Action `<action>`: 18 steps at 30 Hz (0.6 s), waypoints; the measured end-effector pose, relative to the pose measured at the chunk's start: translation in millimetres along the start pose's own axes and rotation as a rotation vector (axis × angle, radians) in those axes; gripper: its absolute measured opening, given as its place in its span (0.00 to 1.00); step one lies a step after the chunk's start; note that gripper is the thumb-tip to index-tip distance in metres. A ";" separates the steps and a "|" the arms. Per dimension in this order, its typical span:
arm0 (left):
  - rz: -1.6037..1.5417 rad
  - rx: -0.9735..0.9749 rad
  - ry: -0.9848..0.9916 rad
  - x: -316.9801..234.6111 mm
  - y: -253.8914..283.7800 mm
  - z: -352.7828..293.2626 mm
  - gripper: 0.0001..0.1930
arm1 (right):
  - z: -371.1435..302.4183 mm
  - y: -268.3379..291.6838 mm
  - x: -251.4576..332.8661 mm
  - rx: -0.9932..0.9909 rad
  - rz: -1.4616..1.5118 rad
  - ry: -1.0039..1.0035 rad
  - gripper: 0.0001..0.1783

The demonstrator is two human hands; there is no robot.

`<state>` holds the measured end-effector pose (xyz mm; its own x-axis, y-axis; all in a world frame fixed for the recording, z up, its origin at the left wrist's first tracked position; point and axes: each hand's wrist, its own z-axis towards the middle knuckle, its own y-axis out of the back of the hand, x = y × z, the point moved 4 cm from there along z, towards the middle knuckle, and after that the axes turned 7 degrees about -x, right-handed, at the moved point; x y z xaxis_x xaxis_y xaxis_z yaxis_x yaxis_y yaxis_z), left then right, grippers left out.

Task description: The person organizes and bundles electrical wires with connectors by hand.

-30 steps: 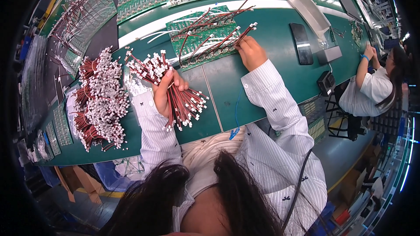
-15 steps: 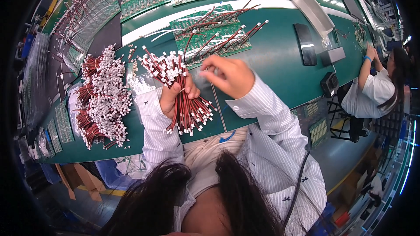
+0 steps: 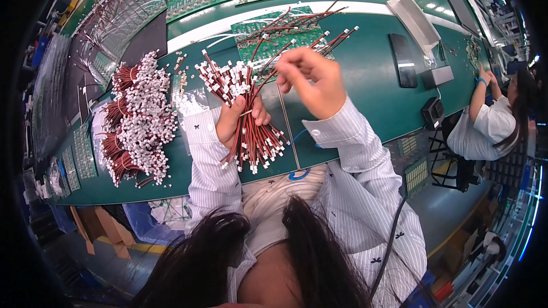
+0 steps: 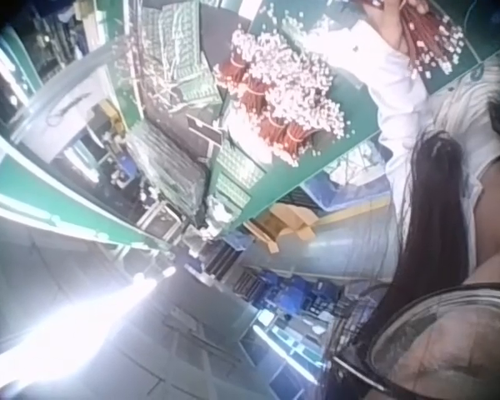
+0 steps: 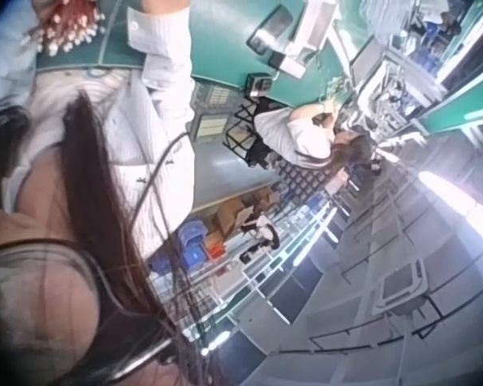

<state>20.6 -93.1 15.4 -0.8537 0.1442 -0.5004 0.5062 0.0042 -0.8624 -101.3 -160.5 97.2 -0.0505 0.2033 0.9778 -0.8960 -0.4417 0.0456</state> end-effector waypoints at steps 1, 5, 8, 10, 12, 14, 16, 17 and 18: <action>-0.001 -0.012 -0.005 -0.5 0.9 -0.5 0.11 | 1.6 5.2 3.6 -0.077 0.066 0.027 0.04; -0.016 -0.030 -0.020 -2.1 2.1 -0.1 0.10 | -4.6 6.0 19.2 -0.207 0.131 0.099 0.04; -0.030 -0.055 -0.018 -1.9 -0.4 0.9 0.10 | -10.1 8.4 25.7 -0.245 0.151 0.142 0.04; -0.037 -0.074 -0.022 -3.0 -1.0 0.9 0.10 | -14.7 10.9 26.2 -0.247 0.170 0.151 0.04; -0.013 -0.094 -0.072 -6.7 0.1 0.7 0.09 | -22.4 8.7 30.7 -0.109 0.113 0.273 0.05; -0.033 -0.169 -0.136 -10.1 4.6 2.1 0.06 | -31.7 11.1 35.0 -0.009 0.119 0.308 0.05; 0.032 -0.126 -0.126 -12.9 10.5 1.1 0.08 | -42.9 7.4 35.6 0.160 -0.093 0.356 0.05; -0.034 -0.134 -0.144 -14.6 11.4 0.4 0.08 | -47.3 7.5 32.6 0.170 -0.091 0.355 0.05; -0.038 -0.134 -0.145 -15.6 9.1 0.7 0.08 | -52.8 7.2 26.8 0.198 -0.090 0.327 0.05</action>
<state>38.5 -95.9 15.3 -0.8764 -0.0023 -0.4816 0.4766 0.1401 -0.8679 -132.4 -112.1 113.0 -0.1423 0.5021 0.8530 -0.8026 -0.5629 0.1974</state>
